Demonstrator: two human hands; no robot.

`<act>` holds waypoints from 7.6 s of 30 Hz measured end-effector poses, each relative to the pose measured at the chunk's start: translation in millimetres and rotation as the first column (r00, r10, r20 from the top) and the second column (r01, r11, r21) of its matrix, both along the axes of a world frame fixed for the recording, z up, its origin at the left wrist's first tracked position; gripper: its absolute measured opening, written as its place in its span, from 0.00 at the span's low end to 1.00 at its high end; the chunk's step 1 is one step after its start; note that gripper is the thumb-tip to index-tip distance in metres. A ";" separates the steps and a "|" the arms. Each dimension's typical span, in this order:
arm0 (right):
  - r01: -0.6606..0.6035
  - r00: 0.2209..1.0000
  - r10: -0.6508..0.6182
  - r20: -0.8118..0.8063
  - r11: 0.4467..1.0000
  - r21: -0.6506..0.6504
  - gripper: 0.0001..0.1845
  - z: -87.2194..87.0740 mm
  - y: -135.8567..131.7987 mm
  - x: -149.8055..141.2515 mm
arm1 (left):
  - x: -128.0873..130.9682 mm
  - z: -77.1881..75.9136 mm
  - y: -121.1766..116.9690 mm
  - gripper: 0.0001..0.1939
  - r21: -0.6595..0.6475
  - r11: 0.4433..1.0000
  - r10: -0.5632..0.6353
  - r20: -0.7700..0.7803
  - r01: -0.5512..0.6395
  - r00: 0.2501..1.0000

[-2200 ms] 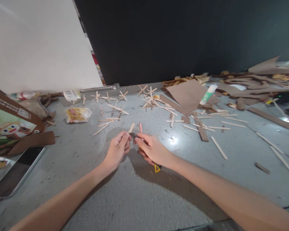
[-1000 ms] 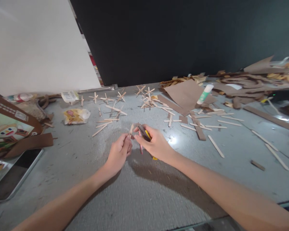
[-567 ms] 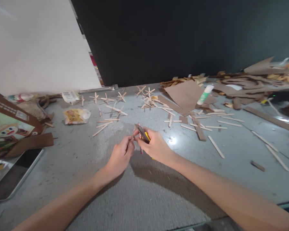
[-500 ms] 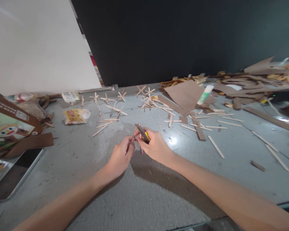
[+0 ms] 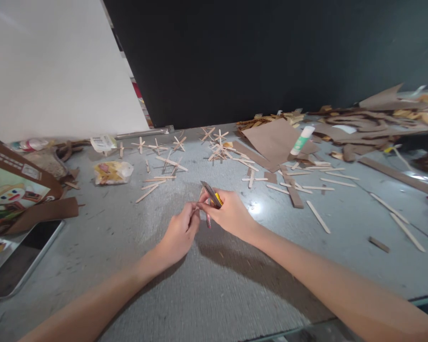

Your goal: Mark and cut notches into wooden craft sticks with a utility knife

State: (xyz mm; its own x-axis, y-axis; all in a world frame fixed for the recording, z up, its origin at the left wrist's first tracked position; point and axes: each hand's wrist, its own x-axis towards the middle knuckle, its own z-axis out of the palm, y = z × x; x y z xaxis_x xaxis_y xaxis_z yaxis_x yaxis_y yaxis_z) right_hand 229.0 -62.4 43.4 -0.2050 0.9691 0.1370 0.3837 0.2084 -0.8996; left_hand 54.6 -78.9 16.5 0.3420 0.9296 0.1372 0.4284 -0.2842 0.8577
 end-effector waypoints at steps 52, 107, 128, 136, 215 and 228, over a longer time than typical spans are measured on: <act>-0.153 0.977 0.145 0.159 0.987 0.040 0.14 2.8 -2.2 10.3 | -0.2 -12.5 10.4 0.12 -0.111 0.993 0.072 0.307 -0.040 0.949; -0.260 0.935 0.269 0.230 0.963 -0.072 0.23 5.1 17.1 23.7 | -2.1 -9.9 17.7 0.26 -0.272 0.955 0.033 0.485 0.115 0.874; -0.286 0.928 0.307 0.213 0.950 -0.124 0.21 11.9 17.8 27.7 | -3.6 -7.7 18.7 0.24 -0.302 0.940 0.005 0.480 0.160 0.878; -0.167 0.971 0.187 0.147 0.976 -0.138 0.21 0.1 7.3 10.0 | -0.5 -10.1 19.3 0.21 -0.312 0.946 0.080 0.478 0.084 0.875; -0.200 0.850 -0.173 0.498 0.768 0.608 0.22 -35.8 0.3 5.6 | -3.3 -18.4 12.9 0.11 0.016 0.999 0.046 0.073 -0.048 0.996; -0.100 0.944 -0.092 0.318 0.836 0.540 0.17 -34.2 0.9 0.0 | -2.0 -22.0 13.1 0.10 0.037 0.998 0.047 0.139 -0.052 0.989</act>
